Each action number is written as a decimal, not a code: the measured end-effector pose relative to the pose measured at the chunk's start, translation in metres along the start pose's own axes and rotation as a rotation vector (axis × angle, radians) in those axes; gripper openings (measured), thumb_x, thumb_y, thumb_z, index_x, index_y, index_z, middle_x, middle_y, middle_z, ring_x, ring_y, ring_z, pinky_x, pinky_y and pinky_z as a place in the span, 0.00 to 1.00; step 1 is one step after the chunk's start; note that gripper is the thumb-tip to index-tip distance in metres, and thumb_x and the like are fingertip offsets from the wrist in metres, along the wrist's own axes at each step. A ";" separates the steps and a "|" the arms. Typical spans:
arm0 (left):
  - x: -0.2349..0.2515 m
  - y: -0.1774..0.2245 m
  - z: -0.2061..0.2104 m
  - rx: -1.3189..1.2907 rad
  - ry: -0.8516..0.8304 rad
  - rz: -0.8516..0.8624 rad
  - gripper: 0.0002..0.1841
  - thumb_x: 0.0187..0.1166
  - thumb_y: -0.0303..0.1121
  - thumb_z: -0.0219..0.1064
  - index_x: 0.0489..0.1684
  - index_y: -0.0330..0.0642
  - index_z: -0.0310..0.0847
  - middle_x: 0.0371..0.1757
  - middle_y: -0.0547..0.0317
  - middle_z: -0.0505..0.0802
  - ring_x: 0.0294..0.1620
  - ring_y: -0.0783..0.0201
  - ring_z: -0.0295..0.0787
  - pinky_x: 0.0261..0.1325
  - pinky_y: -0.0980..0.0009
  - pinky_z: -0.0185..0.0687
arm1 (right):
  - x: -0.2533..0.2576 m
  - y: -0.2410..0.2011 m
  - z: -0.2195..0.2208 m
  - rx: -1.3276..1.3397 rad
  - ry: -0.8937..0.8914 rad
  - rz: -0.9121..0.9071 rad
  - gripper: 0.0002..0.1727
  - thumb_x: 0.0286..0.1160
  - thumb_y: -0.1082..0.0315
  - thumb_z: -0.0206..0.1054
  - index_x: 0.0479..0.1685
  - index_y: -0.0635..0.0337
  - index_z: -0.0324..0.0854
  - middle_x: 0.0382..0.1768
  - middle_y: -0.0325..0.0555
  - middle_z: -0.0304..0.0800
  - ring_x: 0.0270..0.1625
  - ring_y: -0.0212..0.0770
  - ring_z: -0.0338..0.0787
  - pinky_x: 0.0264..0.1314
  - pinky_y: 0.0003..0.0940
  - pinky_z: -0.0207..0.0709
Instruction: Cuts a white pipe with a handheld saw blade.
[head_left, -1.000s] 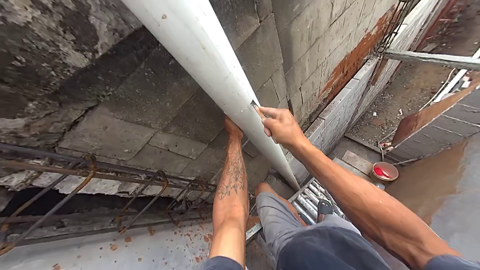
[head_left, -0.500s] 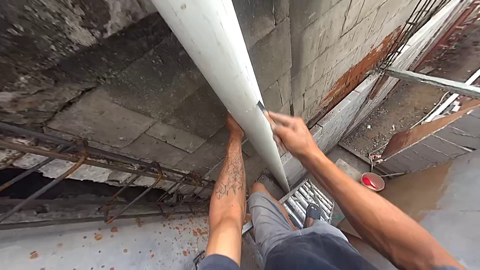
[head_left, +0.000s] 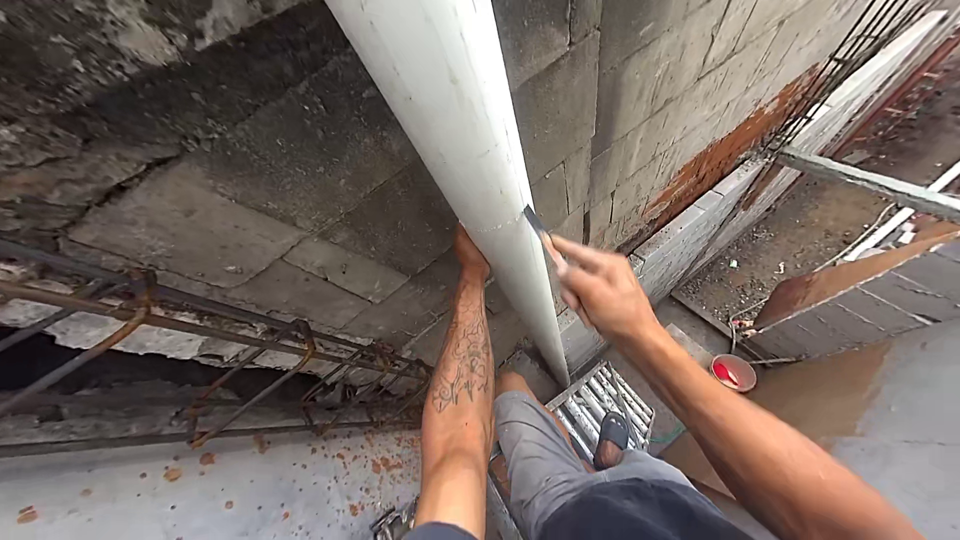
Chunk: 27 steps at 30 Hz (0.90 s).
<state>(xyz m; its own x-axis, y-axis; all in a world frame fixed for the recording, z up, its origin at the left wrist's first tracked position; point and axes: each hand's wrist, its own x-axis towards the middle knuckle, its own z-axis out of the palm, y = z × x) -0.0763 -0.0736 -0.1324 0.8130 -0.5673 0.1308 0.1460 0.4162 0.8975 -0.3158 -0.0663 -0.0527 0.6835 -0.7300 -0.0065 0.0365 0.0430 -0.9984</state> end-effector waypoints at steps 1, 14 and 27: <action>-0.001 -0.001 -0.001 0.002 -0.007 -0.009 0.29 0.94 0.47 0.27 0.62 0.45 0.76 0.47 0.59 0.92 0.50 0.67 0.89 0.55 0.61 0.87 | 0.008 -0.001 0.002 0.013 -0.003 0.009 0.28 0.87 0.71 0.54 0.87 0.56 0.70 0.12 0.39 0.73 0.09 0.30 0.65 0.11 0.26 0.61; 0.006 -0.004 0.000 0.011 0.059 -0.021 0.29 0.94 0.46 0.30 0.61 0.42 0.78 0.46 0.57 0.92 0.48 0.66 0.89 0.54 0.62 0.87 | -0.016 0.007 0.003 0.074 0.016 -0.036 0.28 0.82 0.73 0.54 0.84 0.61 0.72 0.12 0.35 0.74 0.08 0.27 0.64 0.09 0.23 0.60; 0.006 -0.005 -0.001 0.049 -0.033 0.005 0.27 0.94 0.44 0.30 0.61 0.43 0.78 0.47 0.58 0.92 0.49 0.67 0.89 0.55 0.62 0.87 | 0.005 0.003 0.018 0.043 0.037 -0.050 0.29 0.86 0.71 0.54 0.88 0.55 0.69 0.11 0.39 0.71 0.07 0.30 0.64 0.09 0.26 0.61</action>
<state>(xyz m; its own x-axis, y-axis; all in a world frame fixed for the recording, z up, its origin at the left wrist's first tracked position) -0.0714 -0.0786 -0.1367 0.7949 -0.5884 0.1484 0.1134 0.3843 0.9162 -0.2992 -0.0581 -0.0546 0.6526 -0.7566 0.0403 0.1014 0.0345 -0.9943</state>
